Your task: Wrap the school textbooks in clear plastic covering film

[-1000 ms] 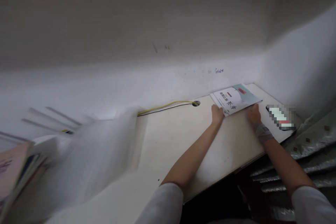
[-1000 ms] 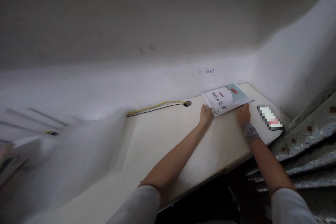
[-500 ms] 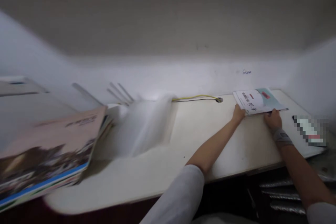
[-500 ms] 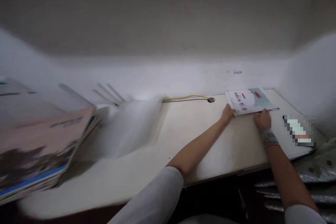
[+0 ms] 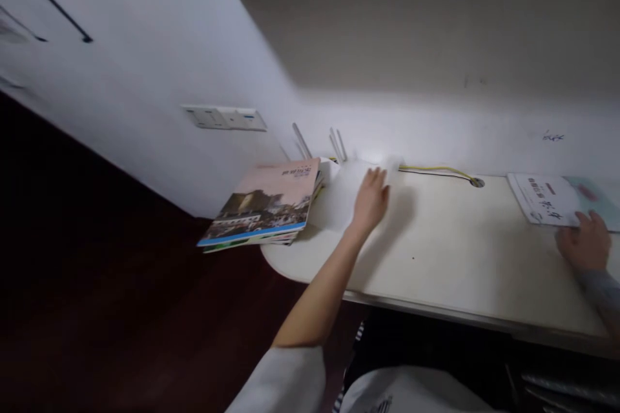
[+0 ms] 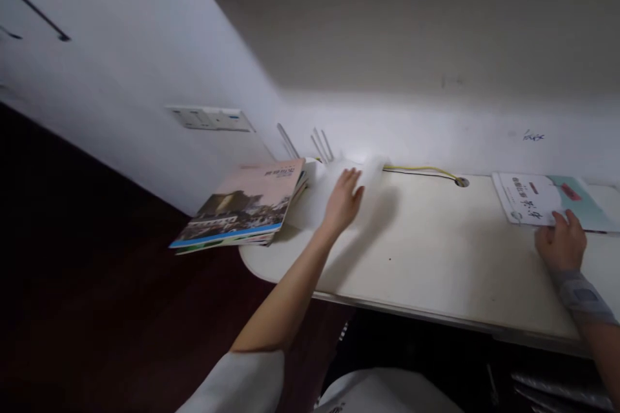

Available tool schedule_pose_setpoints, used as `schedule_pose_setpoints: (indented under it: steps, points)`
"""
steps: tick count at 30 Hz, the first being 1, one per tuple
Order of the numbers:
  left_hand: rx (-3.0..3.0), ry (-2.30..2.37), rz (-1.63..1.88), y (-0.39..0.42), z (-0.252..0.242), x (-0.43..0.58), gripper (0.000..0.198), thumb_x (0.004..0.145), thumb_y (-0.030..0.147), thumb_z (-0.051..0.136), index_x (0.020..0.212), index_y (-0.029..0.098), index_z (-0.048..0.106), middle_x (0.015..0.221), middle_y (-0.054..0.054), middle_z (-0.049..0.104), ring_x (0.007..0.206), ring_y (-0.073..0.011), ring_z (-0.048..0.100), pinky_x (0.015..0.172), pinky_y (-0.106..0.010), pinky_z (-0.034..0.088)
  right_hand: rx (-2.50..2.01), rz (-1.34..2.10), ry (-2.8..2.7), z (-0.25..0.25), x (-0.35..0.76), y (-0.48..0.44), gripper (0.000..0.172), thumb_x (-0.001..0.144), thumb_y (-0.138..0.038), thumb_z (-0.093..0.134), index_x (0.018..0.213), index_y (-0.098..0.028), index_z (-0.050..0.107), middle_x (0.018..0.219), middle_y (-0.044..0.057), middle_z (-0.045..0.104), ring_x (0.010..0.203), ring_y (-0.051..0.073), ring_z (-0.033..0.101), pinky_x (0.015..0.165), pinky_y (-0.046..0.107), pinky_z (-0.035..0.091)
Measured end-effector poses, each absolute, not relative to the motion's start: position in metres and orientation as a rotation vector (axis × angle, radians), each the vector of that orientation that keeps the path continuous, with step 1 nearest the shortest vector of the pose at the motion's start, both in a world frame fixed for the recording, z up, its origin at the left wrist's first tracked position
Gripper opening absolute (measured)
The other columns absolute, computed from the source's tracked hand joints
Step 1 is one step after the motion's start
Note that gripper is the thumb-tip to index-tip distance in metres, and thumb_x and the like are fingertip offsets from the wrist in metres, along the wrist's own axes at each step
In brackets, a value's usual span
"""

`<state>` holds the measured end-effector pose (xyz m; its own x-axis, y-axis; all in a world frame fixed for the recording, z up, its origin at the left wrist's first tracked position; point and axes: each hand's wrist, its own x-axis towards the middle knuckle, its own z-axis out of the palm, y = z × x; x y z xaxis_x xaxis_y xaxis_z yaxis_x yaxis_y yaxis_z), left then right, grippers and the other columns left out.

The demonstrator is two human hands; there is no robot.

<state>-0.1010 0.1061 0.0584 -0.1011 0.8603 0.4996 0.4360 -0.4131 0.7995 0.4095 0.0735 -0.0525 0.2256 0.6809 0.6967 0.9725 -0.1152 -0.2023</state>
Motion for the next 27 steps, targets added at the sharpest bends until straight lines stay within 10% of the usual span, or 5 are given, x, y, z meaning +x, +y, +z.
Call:
schedule_pose_setpoints:
  steps: [9, 17, 27]
  points:
    - [1.726, 2.397, 0.715, 0.082, -0.016, -0.193, 0.067, 0.077, 0.027, 0.060, 0.130, -0.006, 0.038, 0.137, -0.037, 0.033, 0.134, -0.0434, 0.025, 0.106, -0.053, 0.020, -1.398, -0.317, -2.125, -0.042, 0.255, 0.063, 0.045, 0.084, -0.029, 0.042, 0.128, -0.018, 0.045, 0.138, 0.018, 0.041, 0.127, 0.030, 0.039, 0.103, 0.051, 0.034]
    - [1.801, 2.349, 0.769, 0.079, -0.028, -0.187, 0.047, 0.083, 0.014, 0.041, 0.128, 0.002, 0.044, 0.122, -0.029, 0.055, 0.126, -0.0321, 0.044, 0.106, -0.045, 0.023, -1.316, -0.218, -2.241, -0.035, 0.209, 0.048, 0.040, 0.086, -0.028, 0.041, 0.125, -0.022, 0.047, 0.138, 0.014, 0.043, 0.127, 0.029, 0.040, 0.104, 0.053, 0.032]
    - [2.121, 1.601, 1.440, 0.044, 0.054, -0.099, 0.041, 0.080, 0.003, 0.042, 0.113, 0.022, 0.059, 0.116, -0.012, 0.065, 0.138, -0.0296, 0.025, 0.106, -0.065, -0.009, -1.222, 0.516, -1.822, -0.010, 0.195, 0.032, 0.035, 0.087, -0.041, 0.048, 0.118, -0.025, 0.051, 0.127, 0.011, 0.053, 0.118, 0.025, 0.051, 0.097, 0.048, 0.044]
